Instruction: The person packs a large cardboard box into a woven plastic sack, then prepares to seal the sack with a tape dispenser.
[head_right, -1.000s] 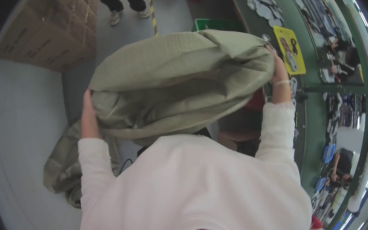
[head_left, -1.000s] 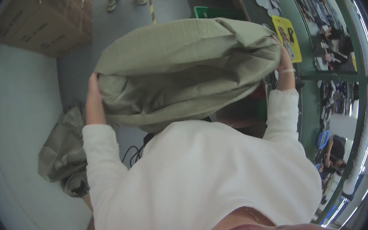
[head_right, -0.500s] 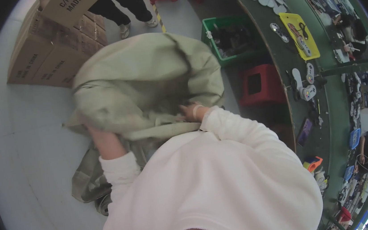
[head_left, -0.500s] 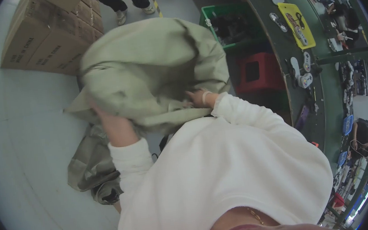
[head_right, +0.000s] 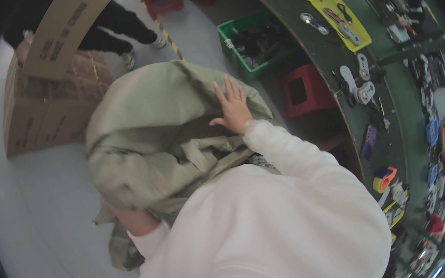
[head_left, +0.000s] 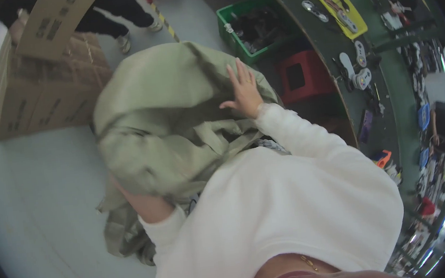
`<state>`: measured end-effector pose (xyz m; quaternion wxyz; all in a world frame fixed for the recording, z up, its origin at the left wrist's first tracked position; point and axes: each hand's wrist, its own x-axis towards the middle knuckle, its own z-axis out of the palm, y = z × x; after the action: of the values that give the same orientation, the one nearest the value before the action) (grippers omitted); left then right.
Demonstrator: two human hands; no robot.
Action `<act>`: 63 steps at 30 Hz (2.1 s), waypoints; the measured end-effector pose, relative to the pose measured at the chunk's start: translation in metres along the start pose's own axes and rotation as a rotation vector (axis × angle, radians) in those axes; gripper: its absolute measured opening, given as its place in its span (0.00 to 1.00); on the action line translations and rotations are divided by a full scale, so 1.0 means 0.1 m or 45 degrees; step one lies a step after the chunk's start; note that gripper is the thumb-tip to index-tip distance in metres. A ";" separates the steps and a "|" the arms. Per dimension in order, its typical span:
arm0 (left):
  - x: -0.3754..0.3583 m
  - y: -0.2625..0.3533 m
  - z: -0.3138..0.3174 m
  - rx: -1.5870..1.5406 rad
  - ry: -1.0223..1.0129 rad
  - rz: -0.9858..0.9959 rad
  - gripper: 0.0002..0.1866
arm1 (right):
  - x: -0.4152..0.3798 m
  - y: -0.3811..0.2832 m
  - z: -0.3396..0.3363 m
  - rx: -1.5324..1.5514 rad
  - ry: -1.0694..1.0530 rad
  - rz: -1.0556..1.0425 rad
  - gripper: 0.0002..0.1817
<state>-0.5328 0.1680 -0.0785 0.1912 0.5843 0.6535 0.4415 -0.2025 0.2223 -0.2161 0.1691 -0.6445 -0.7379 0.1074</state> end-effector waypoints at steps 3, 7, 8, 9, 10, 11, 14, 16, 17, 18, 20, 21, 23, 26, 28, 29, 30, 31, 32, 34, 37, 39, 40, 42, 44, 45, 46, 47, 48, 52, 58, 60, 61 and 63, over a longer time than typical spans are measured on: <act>-0.12 0.59 0.02 0.224 -0.221 -0.776 0.34 | 0.47 0.28 0.43 -0.052 -0.050 0.350 0.48; 0.36 0.67 -0.12 0.662 0.464 -0.548 0.30 | 0.88 1.04 0.84 0.126 0.033 0.606 0.34; 0.44 0.70 -0.19 0.780 0.648 -0.497 0.29 | 0.97 1.22 0.87 0.372 0.022 0.555 0.28; 0.68 0.63 -0.25 0.855 0.749 -0.477 0.29 | 1.04 1.36 0.82 0.505 0.002 0.520 0.26; 1.06 0.45 -0.32 0.640 0.564 -0.555 0.25 | 1.10 1.45 0.69 0.689 -0.156 0.364 0.21; 1.44 0.27 -0.41 0.418 0.386 -0.628 0.21 | 1.19 1.54 0.56 0.868 -0.316 0.203 0.17; 1.83 -0.69 -0.73 -0.507 0.479 -1.029 0.19 | 1.47 1.40 -0.13 1.194 -0.804 0.217 0.19; 1.91 -0.95 -0.74 -0.838 0.405 -0.974 0.12 | 1.57 1.74 0.01 1.393 -0.815 0.091 0.19; 1.94 -1.02 -0.70 -0.963 0.281 -0.840 0.10 | 1.60 1.99 0.19 1.525 -0.710 -0.059 0.19; 1.95 -1.01 -0.64 -1.017 0.228 -0.781 0.11 | 1.65 2.01 0.20 1.592 -0.672 -0.133 0.20; 1.96 -0.83 -0.47 -0.243 -0.167 -0.687 0.08 | 1.80 1.61 -0.16 2.252 -0.277 0.255 0.29; 1.93 -0.83 -0.39 -0.049 -0.251 -0.667 0.08 | 1.87 1.53 -0.22 2.405 -0.183 0.357 0.31; 1.83 -0.97 -0.26 0.504 -0.647 -0.346 0.08 | 2.01 1.62 -0.13 2.860 -0.074 0.847 0.24; 1.79 -0.93 -0.13 0.976 -0.819 -0.413 0.26 | 2.27 1.26 -0.17 2.965 -0.213 1.197 0.08; 1.87 -1.14 -0.19 1.149 -0.757 -0.494 0.34 | 2.36 1.14 -0.02 2.501 -0.282 0.849 0.02; 1.94 -1.30 -0.25 1.240 -0.675 -0.533 0.37 | 2.38 1.13 0.09 2.022 -0.286 0.481 0.02; 1.98 -1.57 -0.34 1.280 -0.634 -0.540 0.39 | 2.36 1.03 0.18 1.771 -0.269 0.309 0.03; 2.00 -1.96 -0.47 1.387 -0.650 -0.504 0.34 | 2.28 0.85 0.25 1.361 -0.295 0.133 0.09; 2.04 -2.37 -0.57 1.492 -0.672 -0.457 0.30 | 2.18 0.69 0.32 0.941 -0.311 -0.015 0.17; 2.19 -2.80 -0.64 1.710 -0.905 -0.449 0.25 | 1.73 0.24 0.33 0.480 -0.427 -0.044 0.18; 2.33 -3.33 -0.62 1.899 -1.152 -0.736 0.21 | 1.26 -0.23 0.40 0.033 -0.788 -0.041 0.25; 2.36 -3.61 -0.63 1.811 -1.079 -1.049 0.20 | 1.05 -0.32 0.60 -0.055 -1.023 -0.071 0.41; 2.37 -3.62 -0.59 1.949 -1.379 -0.976 0.24 | 1.09 -0.29 0.71 -0.118 -1.047 -0.048 0.43; 2.40 -3.72 -0.49 2.128 -1.839 -0.837 0.32 | 1.23 -0.12 1.08 -0.211 -1.085 -0.020 0.47; 2.51 -3.99 -0.29 2.008 -1.733 -0.627 0.28 | 1.57 0.35 1.75 -0.489 -0.729 -0.037 0.46; 2.49 -4.14 -0.14 1.971 -1.721 -0.582 0.27 | 1.71 0.55 2.03 -0.557 -0.654 -0.043 0.46; 2.39 -4.41 0.11 1.802 -1.607 -0.558 0.21 | 1.84 0.76 2.39 -0.651 -0.537 -0.015 0.45; 2.43 -4.48 0.24 1.646 -1.472 -0.523 0.16 | 2.05 0.87 2.56 -0.737 -0.398 0.018 0.45; 2.42 -4.67 0.41 1.574 -1.402 -0.510 0.14 | 2.20 0.98 2.83 -0.773 -0.327 0.032 0.45; 2.38 -5.53 1.17 1.188 -1.055 -0.490 0.21 | 2.73 1.42 3.83 -0.544 -0.368 0.303 0.40; 2.28 -6.72 2.03 0.590 -0.500 -0.349 0.25 | 3.17 1.80 4.92 0.772 0.072 0.601 0.20; 2.21 -6.92 2.25 0.562 -0.411 -0.310 0.24 | 3.24 1.82 5.24 0.959 0.296 0.589 0.18; 2.15 -6.99 2.43 0.844 -0.455 -0.363 0.18 | 3.35 1.93 5.55 0.900 0.317 0.481 0.18; 2.04 -6.97 2.65 1.274 -0.580 -0.469 0.22 | 3.39 2.02 5.86 0.789 0.310 0.378 0.23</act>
<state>-0.7939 0.5023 -0.7243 0.1013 0.5605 0.8160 -0.0985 -0.2830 0.6210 -0.7930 0.4254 -0.6710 -0.5431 0.2718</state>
